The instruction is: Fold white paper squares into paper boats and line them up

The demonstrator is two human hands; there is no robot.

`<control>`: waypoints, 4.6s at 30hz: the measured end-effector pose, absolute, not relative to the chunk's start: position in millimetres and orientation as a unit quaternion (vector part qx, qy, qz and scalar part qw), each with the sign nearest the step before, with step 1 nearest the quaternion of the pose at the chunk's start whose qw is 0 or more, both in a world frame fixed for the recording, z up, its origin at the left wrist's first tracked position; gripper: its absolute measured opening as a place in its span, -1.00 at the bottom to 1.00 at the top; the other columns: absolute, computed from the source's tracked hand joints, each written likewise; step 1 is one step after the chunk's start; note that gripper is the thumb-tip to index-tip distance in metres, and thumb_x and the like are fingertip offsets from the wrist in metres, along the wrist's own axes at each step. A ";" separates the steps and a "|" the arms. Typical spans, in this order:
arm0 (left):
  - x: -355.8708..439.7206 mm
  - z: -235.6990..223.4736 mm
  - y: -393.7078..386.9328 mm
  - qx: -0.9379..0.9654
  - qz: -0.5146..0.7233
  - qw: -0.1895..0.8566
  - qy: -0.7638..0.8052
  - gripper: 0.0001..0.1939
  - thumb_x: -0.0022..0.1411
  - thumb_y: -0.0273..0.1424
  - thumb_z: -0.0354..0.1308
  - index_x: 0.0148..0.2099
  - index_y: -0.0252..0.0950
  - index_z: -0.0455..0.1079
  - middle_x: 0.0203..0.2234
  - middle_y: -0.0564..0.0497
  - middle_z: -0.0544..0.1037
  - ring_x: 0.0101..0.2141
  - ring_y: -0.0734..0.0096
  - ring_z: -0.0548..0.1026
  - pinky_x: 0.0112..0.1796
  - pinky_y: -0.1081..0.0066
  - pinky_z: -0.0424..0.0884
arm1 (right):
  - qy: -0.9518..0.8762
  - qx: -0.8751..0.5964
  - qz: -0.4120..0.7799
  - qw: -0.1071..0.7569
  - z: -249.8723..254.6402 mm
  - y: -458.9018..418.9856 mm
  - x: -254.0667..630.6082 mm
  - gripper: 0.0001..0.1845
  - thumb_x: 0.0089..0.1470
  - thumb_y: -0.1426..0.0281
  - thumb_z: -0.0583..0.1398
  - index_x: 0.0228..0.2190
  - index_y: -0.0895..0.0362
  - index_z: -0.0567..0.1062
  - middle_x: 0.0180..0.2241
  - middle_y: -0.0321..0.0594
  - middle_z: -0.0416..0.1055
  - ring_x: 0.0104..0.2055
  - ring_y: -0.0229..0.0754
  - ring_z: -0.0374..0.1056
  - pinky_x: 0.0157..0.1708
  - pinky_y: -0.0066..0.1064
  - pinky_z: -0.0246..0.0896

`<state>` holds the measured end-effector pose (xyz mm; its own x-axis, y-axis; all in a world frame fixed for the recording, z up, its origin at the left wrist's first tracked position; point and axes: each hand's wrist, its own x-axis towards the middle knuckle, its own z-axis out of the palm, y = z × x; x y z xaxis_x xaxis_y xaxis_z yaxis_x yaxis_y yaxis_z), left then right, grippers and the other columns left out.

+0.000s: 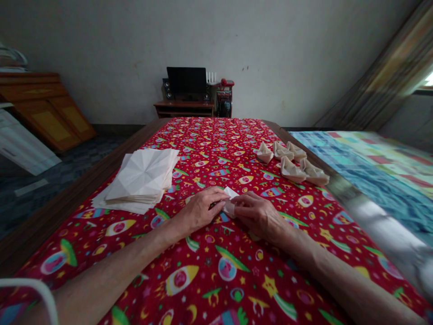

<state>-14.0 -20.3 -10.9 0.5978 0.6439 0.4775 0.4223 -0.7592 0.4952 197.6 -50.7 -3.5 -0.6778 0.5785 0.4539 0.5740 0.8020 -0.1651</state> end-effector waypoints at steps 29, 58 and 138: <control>-20.6 -3.1 -25.9 0.908 0.260 0.124 0.303 -0.83 0.17 -0.43 0.16 -0.16 -0.28 0.31 -0.20 -0.04 0.41 -0.14 0.30 0.39 -0.13 0.34 0.38 | -0.921 -0.303 -0.055 0.241 3.4 -53.5 199.1 -0.82 0.18 0.48 0.07 -0.32 0.14 0.48 -0.25 -0.10 0.45 -0.22 -0.15 0.31 -0.30 -0.35 0.26; -38.3 4.6 -35.9 0.938 0.220 -0.028 0.266 -0.75 0.31 -0.51 -0.04 -0.05 -0.38 0.41 -0.08 -0.09 0.49 0.01 0.27 0.35 0.04 0.24 0.36 | -0.905 -0.323 0.013 0.278 -6.5 -49.4 196.8 -0.78 0.22 0.46 0.00 -0.34 0.16 0.44 -0.37 -0.13 0.45 -0.28 -0.20 0.31 -0.32 -0.42 0.23; -10.0 8.2 -58.8 0.931 0.104 -0.021 0.350 -0.58 0.23 -0.63 -0.13 0.13 -0.36 0.21 0.07 -0.09 0.37 -0.03 0.24 0.33 0.03 0.25 0.19 | -0.888 -0.411 -0.066 0.195 -0.4 -34.3 193.3 -0.85 0.14 0.50 0.09 -0.44 0.15 0.43 -0.41 -0.19 0.36 -0.35 -0.21 0.21 -0.40 -0.42 0.07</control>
<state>-10.0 -58.8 8.2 0.7335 0.6469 0.2087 0.6556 -0.7544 0.0341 193.3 -34.3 -0.4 -0.5863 0.7038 0.4011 0.7551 0.6542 -0.0441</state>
